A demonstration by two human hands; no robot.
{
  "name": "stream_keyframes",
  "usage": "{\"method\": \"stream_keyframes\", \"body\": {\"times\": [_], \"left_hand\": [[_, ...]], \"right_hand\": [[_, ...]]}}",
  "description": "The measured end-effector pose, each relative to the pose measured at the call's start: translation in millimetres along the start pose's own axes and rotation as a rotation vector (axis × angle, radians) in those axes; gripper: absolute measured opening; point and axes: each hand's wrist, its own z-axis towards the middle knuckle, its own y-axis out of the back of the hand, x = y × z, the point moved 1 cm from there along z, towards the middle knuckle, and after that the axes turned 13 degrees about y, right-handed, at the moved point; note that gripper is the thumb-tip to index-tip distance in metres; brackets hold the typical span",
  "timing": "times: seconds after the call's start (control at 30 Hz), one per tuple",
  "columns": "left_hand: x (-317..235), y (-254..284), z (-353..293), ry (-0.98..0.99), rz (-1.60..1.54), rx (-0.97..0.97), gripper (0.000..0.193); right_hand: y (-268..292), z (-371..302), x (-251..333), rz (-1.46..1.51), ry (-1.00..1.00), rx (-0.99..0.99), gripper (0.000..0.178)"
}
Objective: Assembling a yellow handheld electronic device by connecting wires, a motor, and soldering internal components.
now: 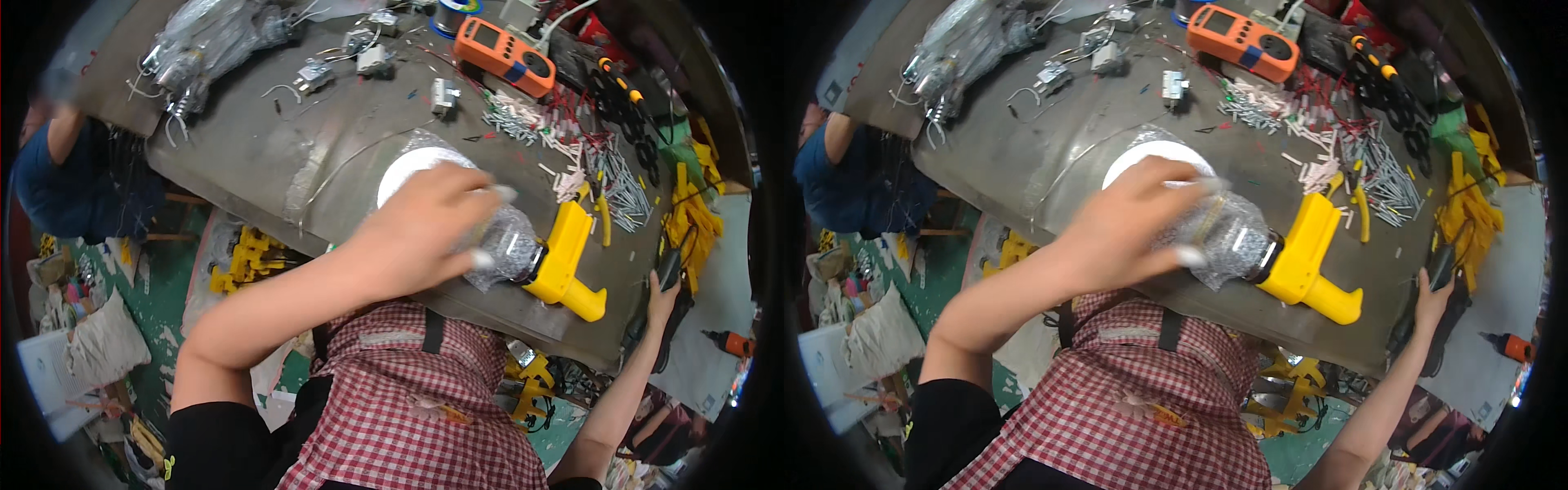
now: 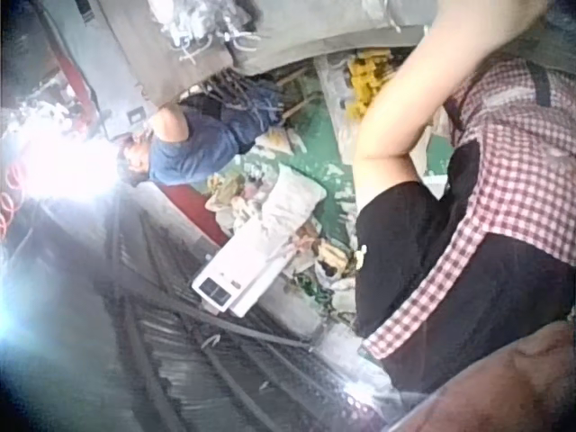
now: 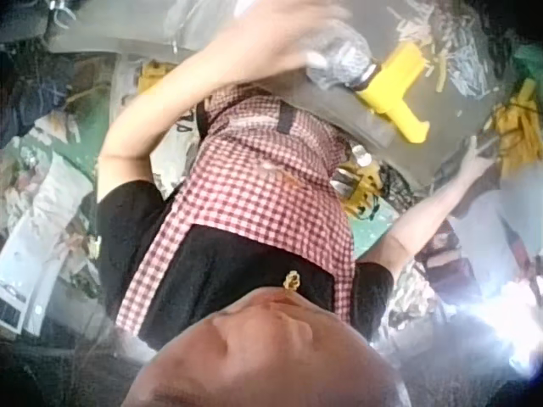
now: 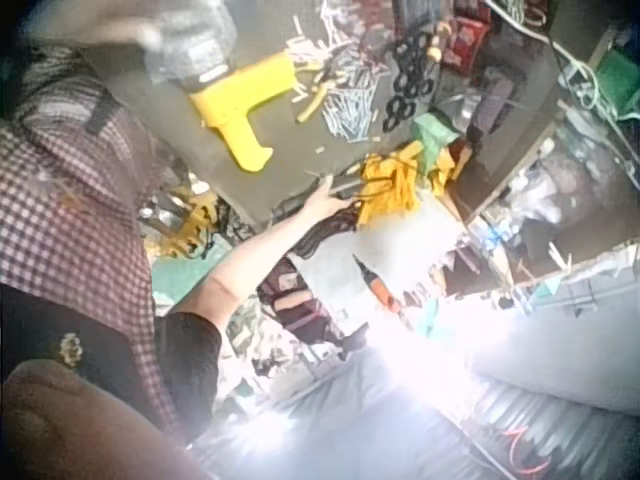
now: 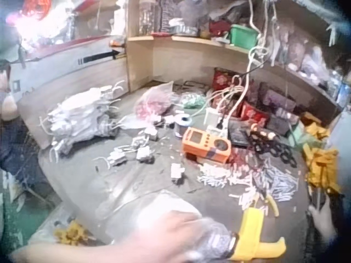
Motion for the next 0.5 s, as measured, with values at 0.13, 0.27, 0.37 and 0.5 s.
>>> {"method": "stream_keyframes", "body": {"times": [0.13,0.27,0.37,0.5], "left_hand": [[43,19,-125,0.721,-0.398,-0.399,0.034],[46,-16,-185,1.186,-0.771,-0.392,0.029],[42,-23,-180,1.126,-1.15,-0.366,0.024],[40,-10,-176,1.07,-0.893,-0.318,0.017]], "right_hand": [[6,-9,137,-0.112,0.37,-0.141,0.035],[20,-91,368,0.81,0.771,0.22,0.021],[-5,-129,455,1.047,1.022,0.48,0.02],[-18,-144,490,0.984,1.047,0.463,0.017]]}}
